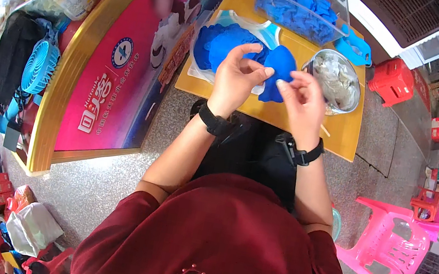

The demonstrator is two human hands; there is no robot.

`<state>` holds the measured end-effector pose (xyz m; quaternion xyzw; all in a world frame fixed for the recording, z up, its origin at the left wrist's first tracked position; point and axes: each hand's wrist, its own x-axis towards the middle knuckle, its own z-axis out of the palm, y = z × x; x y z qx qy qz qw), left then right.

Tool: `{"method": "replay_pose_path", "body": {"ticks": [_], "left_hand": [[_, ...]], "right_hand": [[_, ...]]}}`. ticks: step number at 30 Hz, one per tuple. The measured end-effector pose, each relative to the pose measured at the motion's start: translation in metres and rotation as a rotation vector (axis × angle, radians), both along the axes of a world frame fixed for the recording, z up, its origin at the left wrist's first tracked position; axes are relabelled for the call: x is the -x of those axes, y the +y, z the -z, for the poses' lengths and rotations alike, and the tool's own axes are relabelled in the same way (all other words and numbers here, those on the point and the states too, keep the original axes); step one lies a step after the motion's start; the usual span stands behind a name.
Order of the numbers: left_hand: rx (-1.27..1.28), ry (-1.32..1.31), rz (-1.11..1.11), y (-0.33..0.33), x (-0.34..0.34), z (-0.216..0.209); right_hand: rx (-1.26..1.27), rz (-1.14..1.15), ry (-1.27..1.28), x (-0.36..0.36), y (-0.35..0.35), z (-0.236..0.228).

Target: The person wraps a small white item in a blue wrapper using a wooden stick to assist in folding and sealing the edges. The person then places the wrapped item into a clear plastic container on the table.

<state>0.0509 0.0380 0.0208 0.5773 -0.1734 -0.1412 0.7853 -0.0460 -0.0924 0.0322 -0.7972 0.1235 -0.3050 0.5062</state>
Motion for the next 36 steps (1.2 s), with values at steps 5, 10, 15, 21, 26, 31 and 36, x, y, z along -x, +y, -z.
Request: {"method": "replay_pose_path", "body": {"ticks": [5, 10, 15, 21, 26, 31, 36], "left_hand": [[0.015, 0.017, 0.062, -0.005, 0.013, -0.005], [0.098, 0.125, 0.168, -0.004, 0.015, -0.008], [0.208, 0.226, 0.272, -0.002, 0.012, -0.005], [0.156, 0.132, 0.274, -0.002, 0.013, -0.01], [0.027, -0.013, 0.229, 0.001, 0.009, 0.0], [-0.095, -0.155, 0.054, -0.002, 0.015, -0.006], [-0.085, -0.1, 0.038, -0.003, 0.022, -0.009]], "right_hand": [[-0.387, -0.212, -0.058, 0.005, 0.017, 0.011], [-0.446, -0.238, -0.014, 0.013, 0.014, 0.01], [-0.5, -0.222, -0.077, 0.016, 0.015, 0.007], [-0.511, -0.186, -0.122, 0.014, 0.015, 0.008], [-0.453, -0.179, -0.135, 0.016, 0.023, 0.01], [-0.382, -0.248, -0.091, 0.018, 0.033, 0.014], [-0.43, -0.132, -0.099, 0.013, 0.027, 0.017]]}}
